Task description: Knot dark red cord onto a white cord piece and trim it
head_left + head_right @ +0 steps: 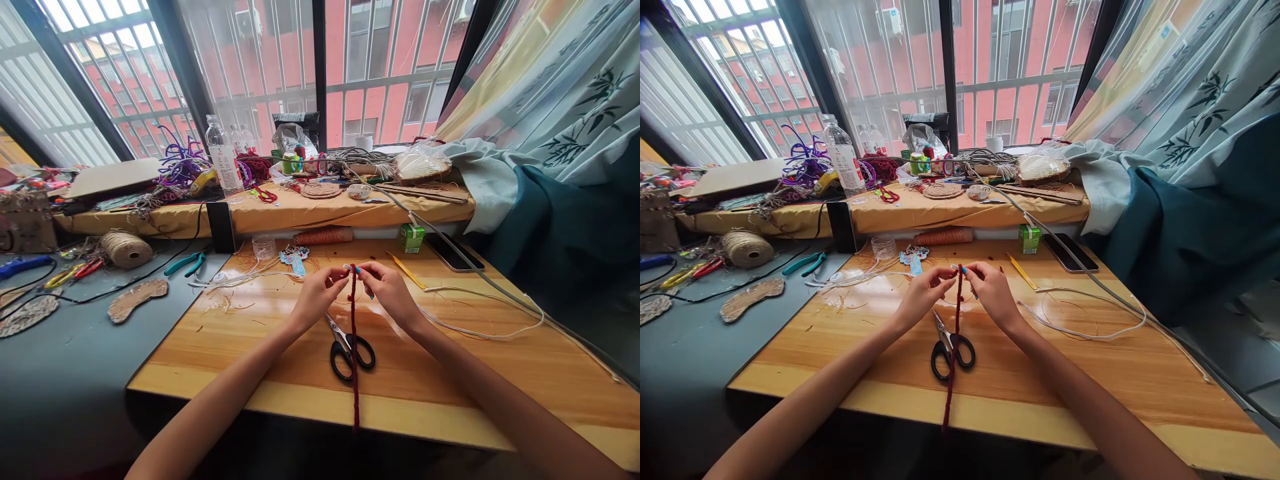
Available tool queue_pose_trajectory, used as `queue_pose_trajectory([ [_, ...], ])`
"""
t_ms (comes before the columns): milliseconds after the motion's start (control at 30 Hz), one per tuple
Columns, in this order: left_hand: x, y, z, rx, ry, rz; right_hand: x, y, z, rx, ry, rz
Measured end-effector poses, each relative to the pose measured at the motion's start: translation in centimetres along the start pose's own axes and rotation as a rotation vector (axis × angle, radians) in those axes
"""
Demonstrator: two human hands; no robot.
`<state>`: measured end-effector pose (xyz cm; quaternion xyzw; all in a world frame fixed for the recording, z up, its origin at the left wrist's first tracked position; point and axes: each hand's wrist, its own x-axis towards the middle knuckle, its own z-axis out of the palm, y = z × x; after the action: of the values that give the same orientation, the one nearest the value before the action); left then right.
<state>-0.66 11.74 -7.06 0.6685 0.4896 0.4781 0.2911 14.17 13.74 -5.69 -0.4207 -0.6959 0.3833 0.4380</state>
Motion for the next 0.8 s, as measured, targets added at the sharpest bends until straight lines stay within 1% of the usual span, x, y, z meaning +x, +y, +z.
queue_pose_trajectory([
  [133,-0.01,-0.11,-0.13,-0.069,-0.026,-0.048,-0.13,-0.09,-0.05,-0.036,0.0,-0.014],
  [333,0.22,-0.03,-0.27,-0.2,0.04,-0.119,-0.11,-0.35,-0.02,-0.065,0.015,-0.039],
  [467,0.48,-0.26,-0.25,-0.313,-0.046,-0.17,-0.04,-0.45,-0.02,-0.063,-0.001,-0.049],
  [533,0.46,-0.33,-0.2,-0.318,-0.069,-0.157,-0.01,-0.43,-0.04,-0.067,-0.021,-0.047],
  [567,0.41,-0.31,-0.19,-0.311,-0.062,-0.139,0.01,-0.41,-0.05,-0.074,-0.03,-0.047],
  [700,0.11,0.11,-0.42,-0.241,0.016,-0.043,-0.02,-0.29,-0.02,-0.136,-0.039,-0.09],
  [800,-0.01,0.45,-0.63,-0.116,0.049,0.037,-0.11,-0.24,0.07,-0.187,-0.038,-0.139],
])
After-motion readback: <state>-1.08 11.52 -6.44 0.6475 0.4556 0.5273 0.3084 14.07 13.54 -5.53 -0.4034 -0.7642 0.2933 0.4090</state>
